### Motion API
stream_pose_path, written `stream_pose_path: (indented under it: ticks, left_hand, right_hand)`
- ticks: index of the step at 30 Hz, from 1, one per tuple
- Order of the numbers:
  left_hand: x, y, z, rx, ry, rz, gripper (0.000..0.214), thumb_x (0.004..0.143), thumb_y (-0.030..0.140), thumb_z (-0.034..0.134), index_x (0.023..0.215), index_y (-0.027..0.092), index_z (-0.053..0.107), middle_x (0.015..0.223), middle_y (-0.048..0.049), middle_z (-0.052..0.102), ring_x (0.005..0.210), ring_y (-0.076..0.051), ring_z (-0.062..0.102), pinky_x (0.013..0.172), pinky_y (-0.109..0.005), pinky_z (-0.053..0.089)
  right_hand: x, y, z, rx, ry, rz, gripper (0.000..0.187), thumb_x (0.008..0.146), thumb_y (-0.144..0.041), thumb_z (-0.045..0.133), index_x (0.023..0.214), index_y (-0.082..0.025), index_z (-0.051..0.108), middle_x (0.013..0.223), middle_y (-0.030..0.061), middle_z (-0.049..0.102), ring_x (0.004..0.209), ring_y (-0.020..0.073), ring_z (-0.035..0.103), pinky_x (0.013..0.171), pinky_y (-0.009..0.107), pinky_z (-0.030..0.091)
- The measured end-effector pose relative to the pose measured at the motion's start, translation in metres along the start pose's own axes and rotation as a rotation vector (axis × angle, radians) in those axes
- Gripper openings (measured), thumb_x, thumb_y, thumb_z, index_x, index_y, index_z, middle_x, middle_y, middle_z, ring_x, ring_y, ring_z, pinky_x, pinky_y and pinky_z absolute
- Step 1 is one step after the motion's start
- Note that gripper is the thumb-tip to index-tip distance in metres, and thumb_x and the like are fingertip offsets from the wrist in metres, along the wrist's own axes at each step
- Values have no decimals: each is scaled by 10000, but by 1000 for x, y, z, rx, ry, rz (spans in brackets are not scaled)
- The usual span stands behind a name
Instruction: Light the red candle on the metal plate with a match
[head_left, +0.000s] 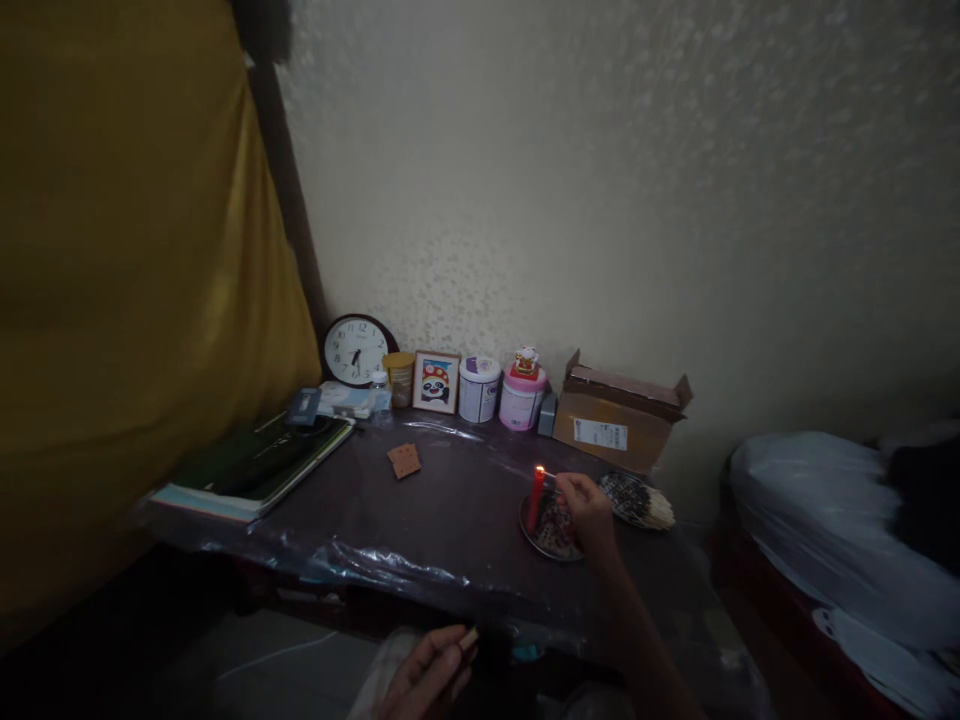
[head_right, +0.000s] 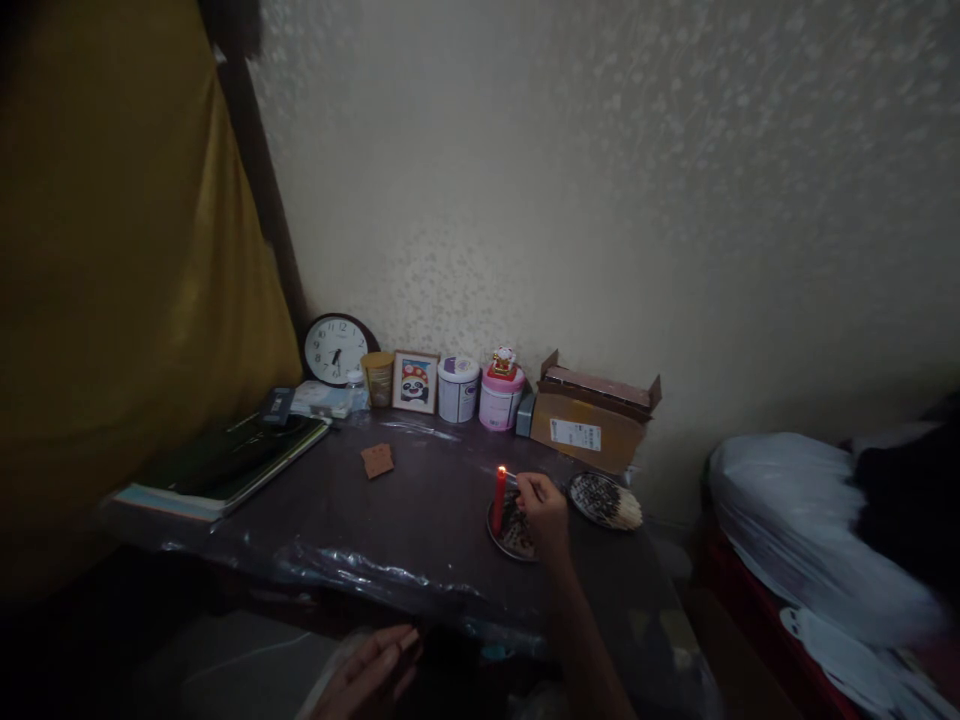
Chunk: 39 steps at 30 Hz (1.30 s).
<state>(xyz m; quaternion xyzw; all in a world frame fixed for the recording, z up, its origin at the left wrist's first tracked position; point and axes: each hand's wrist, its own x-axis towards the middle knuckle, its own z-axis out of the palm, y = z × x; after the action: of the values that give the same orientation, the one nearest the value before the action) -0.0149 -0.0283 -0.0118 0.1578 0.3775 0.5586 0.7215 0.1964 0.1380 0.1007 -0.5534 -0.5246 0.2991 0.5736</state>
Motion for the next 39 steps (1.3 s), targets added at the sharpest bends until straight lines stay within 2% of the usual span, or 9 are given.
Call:
stream_pose_path:
  ticks: [6,15,31,34,39]
  left_hand:
    - [-2,2,5,9,47,25,287,572,371,809,817,229,764,972,-99,782,1092,-313,634,1051,-437,384]
    - [4,-1,-4,40,-12,11,298,569,405,811,817,245,767,998,-89,780,1140,-334,604,1064,-465,359]
    - [0,3,2,59,-40,27,282,615,407,783,842,241,764,1029,-95,771,1138,-321,604,1063,-451,359]
    - [-1,4,3,67,-43,13,293,584,419,799,822,253,763,1021,-84,775,1122,-304,611,1049,-425,372]
    - [0,1,2,33,-73,35,228,637,365,770,830,246,757,996,-87,777,1068,-304,640,1045,-439,379]
  right_hand:
    - [0,1,-1,-6,-7,-7,318,638,-485,649,707,-176,660,598,16,642,537,175,587,544,283,471]
    - [0,1,-1,-2,-4,-11,325,649,-492,658,725,-175,671,652,32,671,566,179,609,545,279,492]
    - [-2,-4,-1,-13,25,-25,319,662,-490,626,703,-176,667,574,13,627,527,165,577,485,256,444]
    - [-3,-9,-2,-8,20,-36,291,674,-472,621,684,-182,655,545,-2,593,524,163,561,486,254,435]
    - [-13,-32,-10,25,-49,-60,287,757,-469,567,684,-198,630,554,-3,566,528,156,534,501,257,423]
